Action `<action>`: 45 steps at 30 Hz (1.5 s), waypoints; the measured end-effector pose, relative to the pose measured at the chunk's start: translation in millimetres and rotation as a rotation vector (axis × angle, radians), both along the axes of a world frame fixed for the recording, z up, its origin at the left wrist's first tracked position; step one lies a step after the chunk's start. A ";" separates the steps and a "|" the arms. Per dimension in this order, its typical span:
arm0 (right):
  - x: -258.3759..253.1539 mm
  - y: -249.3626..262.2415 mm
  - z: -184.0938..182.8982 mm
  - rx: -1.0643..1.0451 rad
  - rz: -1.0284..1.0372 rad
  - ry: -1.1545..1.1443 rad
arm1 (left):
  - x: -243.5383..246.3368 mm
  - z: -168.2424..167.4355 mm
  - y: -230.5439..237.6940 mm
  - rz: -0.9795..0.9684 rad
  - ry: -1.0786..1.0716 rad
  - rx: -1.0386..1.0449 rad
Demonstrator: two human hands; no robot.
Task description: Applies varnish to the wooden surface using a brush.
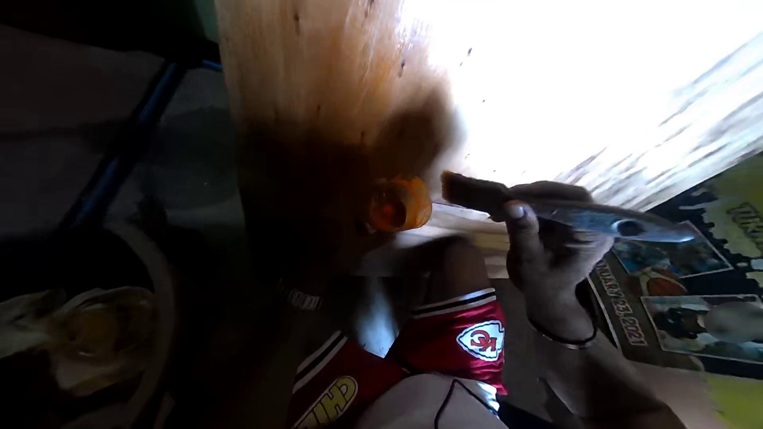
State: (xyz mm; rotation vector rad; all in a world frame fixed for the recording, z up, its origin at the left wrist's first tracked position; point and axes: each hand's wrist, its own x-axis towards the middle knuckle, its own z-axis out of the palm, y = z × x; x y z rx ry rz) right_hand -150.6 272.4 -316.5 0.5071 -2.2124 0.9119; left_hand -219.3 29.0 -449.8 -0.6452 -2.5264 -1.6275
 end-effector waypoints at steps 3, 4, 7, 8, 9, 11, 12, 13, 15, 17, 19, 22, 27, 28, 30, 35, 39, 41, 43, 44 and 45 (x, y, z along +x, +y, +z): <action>-4.4 -8.9 13.4 0.087 0.022 -0.083 | -1.9 -4.3 18.0 -0.051 0.007 0.052; -8.6 -10.4 11.5 0.143 0.025 -0.136 | -1.4 -3.8 22.9 -0.079 0.001 0.079; -21.0 -8.9 -2.7 0.331 -0.048 -0.282 | -3.8 -7.4 36.3 -0.183 0.040 0.171; -23.1 -7.0 -7.7 0.372 -0.091 -0.316 | -5.2 -9.1 41.0 -0.196 0.066 0.185; -24.3 -4.9 -11.3 0.399 -0.123 -0.335 | -6.2 -9.7 45.1 -0.201 0.075 0.193; -26.4 0.8 -13.9 0.426 -0.160 -0.350 | -8.3 -9.1 51.7 -0.201 0.051 0.184; -26.7 4.5 -12.7 0.422 -0.160 -0.354 | -9.1 -7.3 54.0 -0.202 0.033 0.170; -25.7 8.1 -8.5 0.402 -0.155 -0.353 | -10.5 -7.0 56.6 -0.201 0.028 0.164; -21.7 13.5 7.7 0.349 -0.145 -0.310 | -13.3 -10.8 61.2 -0.181 0.036 0.149; -17.9 15.4 20.7 0.296 -0.134 -0.200 | -14.9 -10.6 65.5 -0.129 0.041 0.054; -16.5 17.5 10.8 0.185 -0.103 -0.147 | -18.9 -4.0 69.2 -0.102 0.024 -0.006; -20.1 22.4 -27.8 -0.043 -0.039 -0.241 | -22.8 -2.0 69.1 -0.118 0.079 0.042; -33.2 33.3 -45.1 -0.748 0.060 -0.472 | -23.6 -8.9 65.5 -0.090 0.067 0.106; -35.4 31.8 -47.2 -0.866 0.077 -0.518 | -23.5 -9.0 64.6 -0.072 0.083 0.111; -42.0 26.8 -49.7 -0.988 0.124 -0.543 | -20.1 2.5 59.6 -0.029 0.081 0.141; -82.0 32.6 -33.7 -0.359 0.151 -0.214 | -19.1 16.4 35.3 0.094 0.077 -0.019; -116.4 49.5 55.9 0.295 0.105 0.092 | -9.8 39.9 12.2 0.211 -0.113 -0.145; -141.6 57.2 102.9 0.372 0.131 0.288 | -12.1 29.1 -6.9 0.202 -0.014 -0.119; -158.2 59.0 133.2 0.391 0.106 0.464 | -13.9 16.2 -26.0 0.203 0.044 -0.134; -157.9 58.5 136.1 0.423 0.038 0.507 | -16.1 7.3 -35.7 0.194 0.109 -0.164; -149.9 56.1 127.6 0.480 -0.057 0.500 | -20.8 -10.5 -43.3 0.256 0.253 -0.139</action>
